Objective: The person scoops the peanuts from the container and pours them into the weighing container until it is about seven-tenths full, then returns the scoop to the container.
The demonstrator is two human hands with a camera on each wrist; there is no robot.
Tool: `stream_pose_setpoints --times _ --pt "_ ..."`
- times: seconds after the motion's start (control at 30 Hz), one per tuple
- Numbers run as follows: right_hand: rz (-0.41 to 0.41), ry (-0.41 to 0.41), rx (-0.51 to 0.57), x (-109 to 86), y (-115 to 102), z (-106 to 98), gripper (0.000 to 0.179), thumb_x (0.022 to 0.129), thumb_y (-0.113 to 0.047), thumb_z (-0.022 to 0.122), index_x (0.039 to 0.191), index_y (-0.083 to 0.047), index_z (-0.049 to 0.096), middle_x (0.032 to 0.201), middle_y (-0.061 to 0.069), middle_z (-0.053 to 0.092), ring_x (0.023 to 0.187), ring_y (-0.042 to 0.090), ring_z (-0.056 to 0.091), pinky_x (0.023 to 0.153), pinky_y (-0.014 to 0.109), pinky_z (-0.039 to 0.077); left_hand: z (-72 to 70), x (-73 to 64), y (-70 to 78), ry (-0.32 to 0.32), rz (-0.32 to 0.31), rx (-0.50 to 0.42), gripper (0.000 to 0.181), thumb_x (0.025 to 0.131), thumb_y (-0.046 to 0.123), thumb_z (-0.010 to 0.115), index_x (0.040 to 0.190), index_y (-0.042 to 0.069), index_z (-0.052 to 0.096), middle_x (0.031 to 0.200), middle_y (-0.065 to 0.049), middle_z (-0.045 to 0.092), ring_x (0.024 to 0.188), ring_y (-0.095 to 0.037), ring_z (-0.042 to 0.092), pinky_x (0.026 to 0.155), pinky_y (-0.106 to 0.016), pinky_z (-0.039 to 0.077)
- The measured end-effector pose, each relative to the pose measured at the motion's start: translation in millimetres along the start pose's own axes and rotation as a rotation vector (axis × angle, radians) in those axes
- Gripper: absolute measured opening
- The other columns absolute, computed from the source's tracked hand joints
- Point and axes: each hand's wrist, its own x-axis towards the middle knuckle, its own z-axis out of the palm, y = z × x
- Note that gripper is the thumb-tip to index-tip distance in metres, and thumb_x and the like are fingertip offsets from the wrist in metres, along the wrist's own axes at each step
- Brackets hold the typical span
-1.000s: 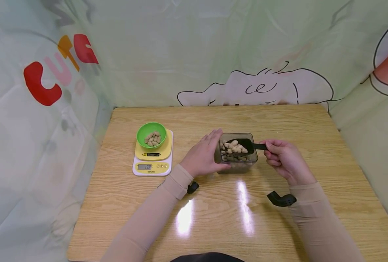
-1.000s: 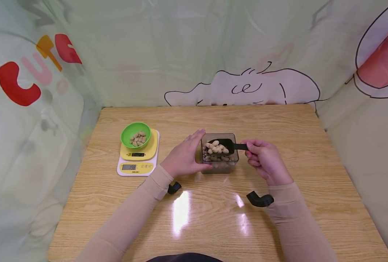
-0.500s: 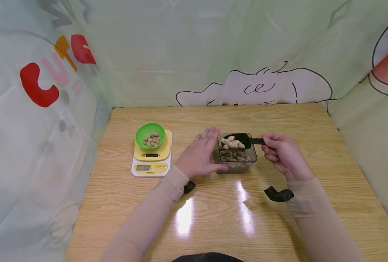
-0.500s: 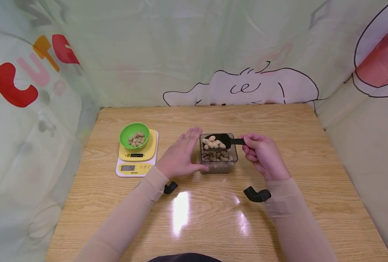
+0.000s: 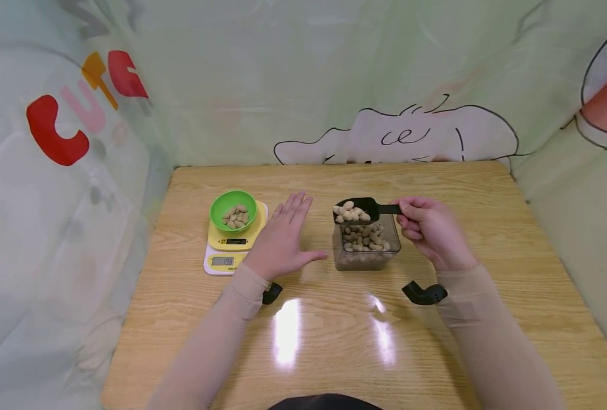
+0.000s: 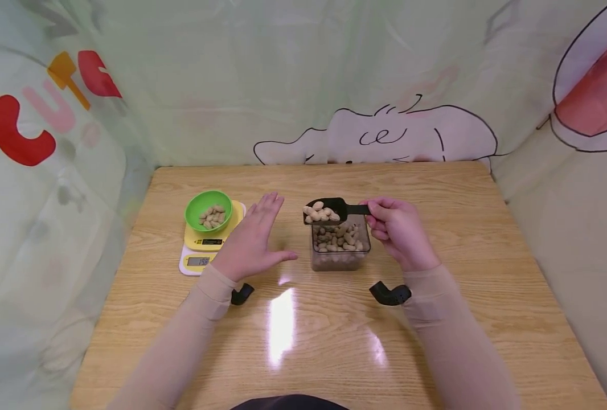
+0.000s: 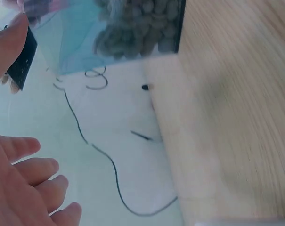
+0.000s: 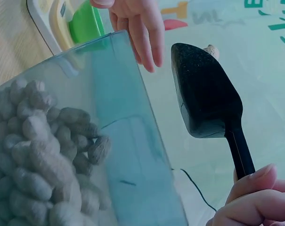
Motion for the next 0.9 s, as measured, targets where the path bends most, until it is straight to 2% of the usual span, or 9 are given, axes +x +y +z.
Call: stream_pose_setpoints --times 0.13,0.23,0.37,0.5,0.9 --pt "-0.013 -0.006 -0.015 5.0 -2 11 0.022 0.112 -0.011 0.054 0.105 -0.004 0.073 0.076 -0.001 0.057 0.059 0.006 0.043 0.052 0.026 0.014 -5.5 -11.3 -12.1 0.017 -0.043 -0.003 0.121 0.091 0.074 0.072 0.174 0.007 0.014 0.182 -0.016 0.014 0.17 -0.033 0.014 0.139 -0.053 0.019" --pt "-0.02 -0.009 -0.045 8.5 -4 19 0.021 0.112 -0.011 0.054 0.107 -0.003 0.072 0.075 -0.001 0.056 0.058 0.006 0.042 0.051 0.027 0.014 -9.4 -18.1 -20.5 0.05 -0.069 -0.022 0.122 0.089 0.07 0.076 0.173 0.007 0.016 0.182 -0.015 0.014 0.17 -0.035 0.016 0.138 -0.055 0.021" --pt "-0.02 -0.009 -0.079 14.0 -6 32 0.021 0.113 -0.01 0.052 0.107 -0.002 0.071 0.08 0.0 0.057 0.059 0.005 0.042 0.047 0.02 0.021 -16.0 -24.9 -28.9 0.091 -0.106 -0.042 0.121 0.088 0.065 0.081 0.173 0.006 0.018 0.182 -0.015 0.015 0.17 -0.035 0.016 0.138 -0.057 0.022" --pt "-0.015 -0.011 -0.099 23.5 -5 43 0.022 0.113 -0.009 0.051 0.106 -0.003 0.071 0.075 0.0 0.056 0.058 0.006 0.042 0.044 0.016 0.027 -22.3 -31.9 -36.4 0.099 -0.144 -0.059 0.12 0.09 0.066 0.079 0.173 0.007 0.016 0.182 -0.015 0.014 0.17 -0.033 0.015 0.138 -0.058 0.02" --pt "0.004 -0.018 -0.108 47.0 4 71 0.018 0.113 -0.007 0.05 0.115 0.006 0.062 0.073 0.0 0.055 0.057 0.005 0.04 0.045 0.015 0.027 -31.4 -45.9 -60.3 0.115 -0.248 -0.078 0.121 0.088 0.06 0.083 0.172 0.004 0.017 0.182 -0.017 0.015 0.17 -0.034 0.012 0.139 -0.057 0.019"
